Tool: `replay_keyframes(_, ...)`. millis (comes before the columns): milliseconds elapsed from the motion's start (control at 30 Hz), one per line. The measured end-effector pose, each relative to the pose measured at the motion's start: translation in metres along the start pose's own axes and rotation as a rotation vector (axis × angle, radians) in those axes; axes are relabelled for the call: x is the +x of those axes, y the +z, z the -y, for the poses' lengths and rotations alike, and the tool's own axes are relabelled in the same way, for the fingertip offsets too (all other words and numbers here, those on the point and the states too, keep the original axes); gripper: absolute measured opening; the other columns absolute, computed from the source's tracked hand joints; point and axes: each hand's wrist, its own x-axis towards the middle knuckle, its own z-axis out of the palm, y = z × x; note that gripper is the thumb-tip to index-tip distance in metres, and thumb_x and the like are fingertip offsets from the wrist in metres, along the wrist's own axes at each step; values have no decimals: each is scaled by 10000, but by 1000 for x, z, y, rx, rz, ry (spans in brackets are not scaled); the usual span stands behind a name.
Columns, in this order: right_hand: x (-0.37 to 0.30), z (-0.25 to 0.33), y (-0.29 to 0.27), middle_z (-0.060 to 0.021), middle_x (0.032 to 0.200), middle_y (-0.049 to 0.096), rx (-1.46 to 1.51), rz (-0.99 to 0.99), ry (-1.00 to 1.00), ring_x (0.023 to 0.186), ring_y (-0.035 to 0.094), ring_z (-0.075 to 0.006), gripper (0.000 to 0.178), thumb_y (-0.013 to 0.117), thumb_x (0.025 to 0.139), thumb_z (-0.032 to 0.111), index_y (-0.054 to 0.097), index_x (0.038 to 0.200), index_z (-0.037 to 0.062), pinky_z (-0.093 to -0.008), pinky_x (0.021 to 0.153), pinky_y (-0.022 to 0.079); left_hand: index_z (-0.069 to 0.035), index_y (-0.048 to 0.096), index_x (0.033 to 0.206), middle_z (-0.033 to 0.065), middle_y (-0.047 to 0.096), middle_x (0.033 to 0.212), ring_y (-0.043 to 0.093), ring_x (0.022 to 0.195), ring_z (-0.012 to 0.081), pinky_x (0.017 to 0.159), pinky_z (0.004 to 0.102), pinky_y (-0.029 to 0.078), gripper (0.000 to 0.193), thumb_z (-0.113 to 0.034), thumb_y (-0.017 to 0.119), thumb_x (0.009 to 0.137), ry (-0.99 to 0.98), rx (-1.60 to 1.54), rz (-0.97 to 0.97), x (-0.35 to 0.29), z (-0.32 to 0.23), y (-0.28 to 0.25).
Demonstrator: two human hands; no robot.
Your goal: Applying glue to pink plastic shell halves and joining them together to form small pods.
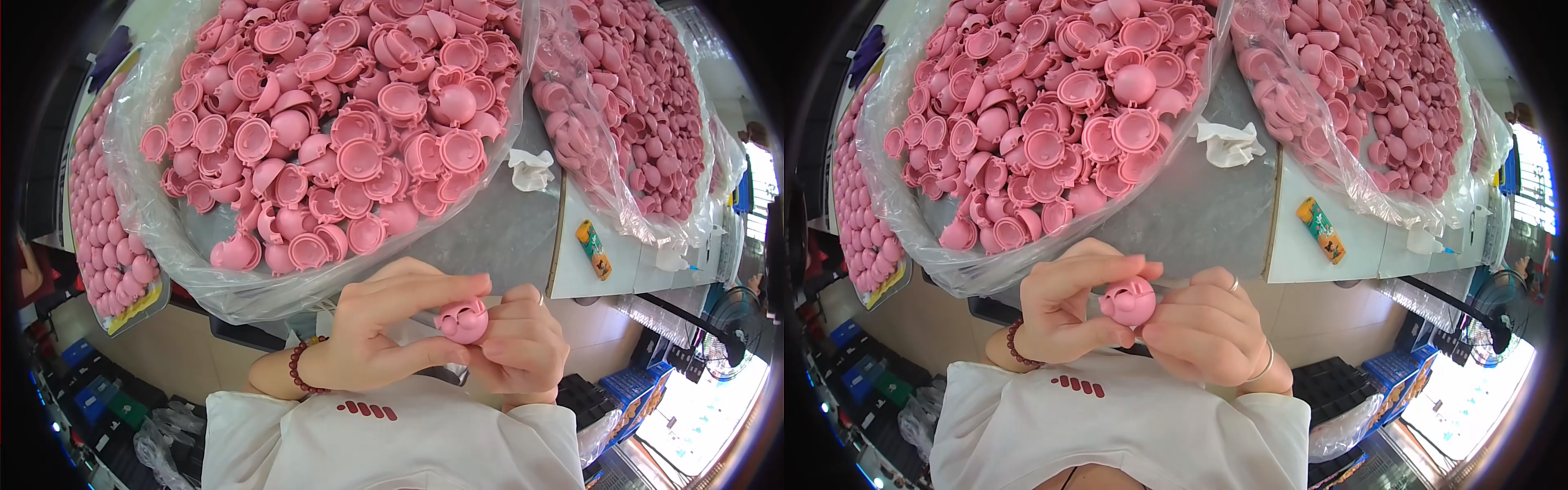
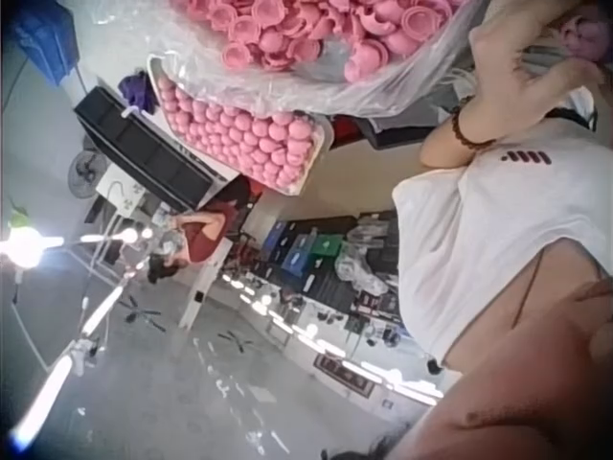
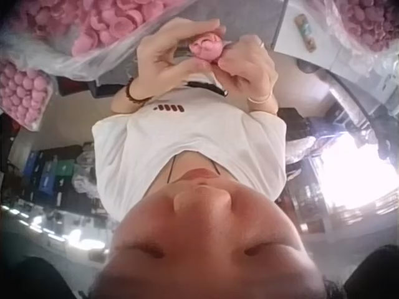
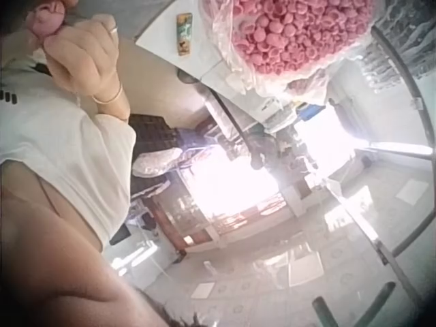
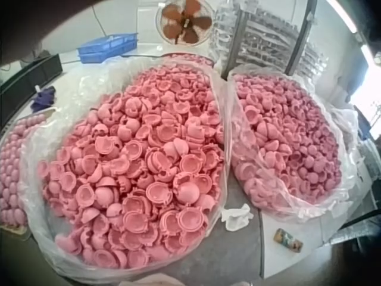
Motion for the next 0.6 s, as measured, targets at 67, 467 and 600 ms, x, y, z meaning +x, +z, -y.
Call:
replay_keyframes(67, 0, -1, 1, -31, 705, 564, 21, 7, 9, 572, 539, -166, 366, 704, 562, -33, 514, 853, 83, -266, 524, 383, 52, 555, 1021, 197, 592, 966, 557, 824, 199, 712, 274, 442, 452, -126, 717, 637, 4, -7, 2, 0, 3, 0)
replay_keyframes(467, 1, 3, 7, -50, 724, 578, 100, -3, 0, 610, 569, -197, 322, 697, 562, -40, 529, 816, 62, -290, 555, 446, 60, 593, 926, 195, 617, 852, 565, 745, 206, 649, 264, 450, 313, -132, 657, 687, 115, 12, 10, 1, 5, -2)
replay_keyframes(600, -1, 5, 7, -53, 727, 581, 124, -24, 27, 623, 575, -192, 325, 702, 551, -38, 535, 810, 67, -293, 556, 452, 64, 588, 934, 202, 612, 866, 566, 744, 209, 655, 266, 450, 309, -127, 646, 700, 128, -11, 24, 1, 5, -2)
